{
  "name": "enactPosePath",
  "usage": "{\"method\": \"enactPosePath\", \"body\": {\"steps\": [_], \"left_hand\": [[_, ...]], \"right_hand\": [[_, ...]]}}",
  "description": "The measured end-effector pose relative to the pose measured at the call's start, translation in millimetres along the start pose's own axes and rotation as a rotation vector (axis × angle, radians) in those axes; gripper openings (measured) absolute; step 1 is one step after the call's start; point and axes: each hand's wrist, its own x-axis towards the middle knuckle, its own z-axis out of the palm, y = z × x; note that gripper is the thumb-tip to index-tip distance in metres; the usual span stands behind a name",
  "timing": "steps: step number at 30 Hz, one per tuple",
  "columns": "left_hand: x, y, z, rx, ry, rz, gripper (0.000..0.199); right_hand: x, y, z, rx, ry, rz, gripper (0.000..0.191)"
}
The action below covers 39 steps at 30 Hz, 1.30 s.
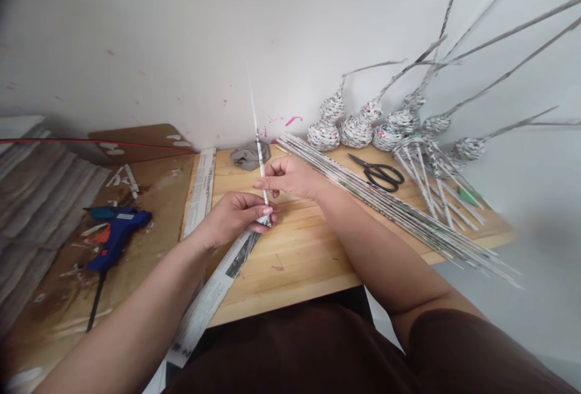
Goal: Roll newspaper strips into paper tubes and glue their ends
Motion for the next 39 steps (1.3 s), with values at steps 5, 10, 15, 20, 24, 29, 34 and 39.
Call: {"method": "enactPosePath", "body": {"steps": [5, 10, 15, 20, 24, 29, 34, 39], "left_hand": [[0.6, 0.0, -0.6, -0.005, 0.029, 0.0, 0.032], [-0.8, 1.3, -0.3, -0.032, 0.023, -0.007, 0.032], [-1.0, 0.9, -0.1, -0.028, 0.011, 0.002, 0.032], [-0.5, 0.5, 0.3, -0.011, 0.012, 0.004, 0.031], [-1.2, 2.0, 0.6, -0.012, 0.002, 0.004, 0.03], [-1.4, 2.3, 0.4, -0.011, -0.003, 0.003, 0.031], [-0.8, 1.1, -0.5, 0.008, -0.018, 0.014, 0.03], [-1.1, 1.8, 0.2, -0.009, -0.008, -0.008, 0.033]], "right_hand": [[-1.4, -1.0, -0.6, 0.026, -0.07, 0.052, 0.027], [-1.7, -1.8, -1.1, 0.028, -0.077, 0.083, 0.029], [0.5, -0.6, 1.4, 0.071, -0.04, 0.076, 0.03], [-1.2, -4.0, 0.0, 0.046, -0.104, 0.108, 0.03], [-1.7, -4.8, 0.2, 0.004, 0.006, 0.03, 0.028], [-2.8, -4.8, -2.2, -0.024, -0.12, 0.049, 0.025], [-2.8, -4.0, -0.8, -0.068, -0.001, -0.021, 0.025], [-5.0, -7.6, -2.4, -0.011, -0.149, 0.077, 0.031]]}}
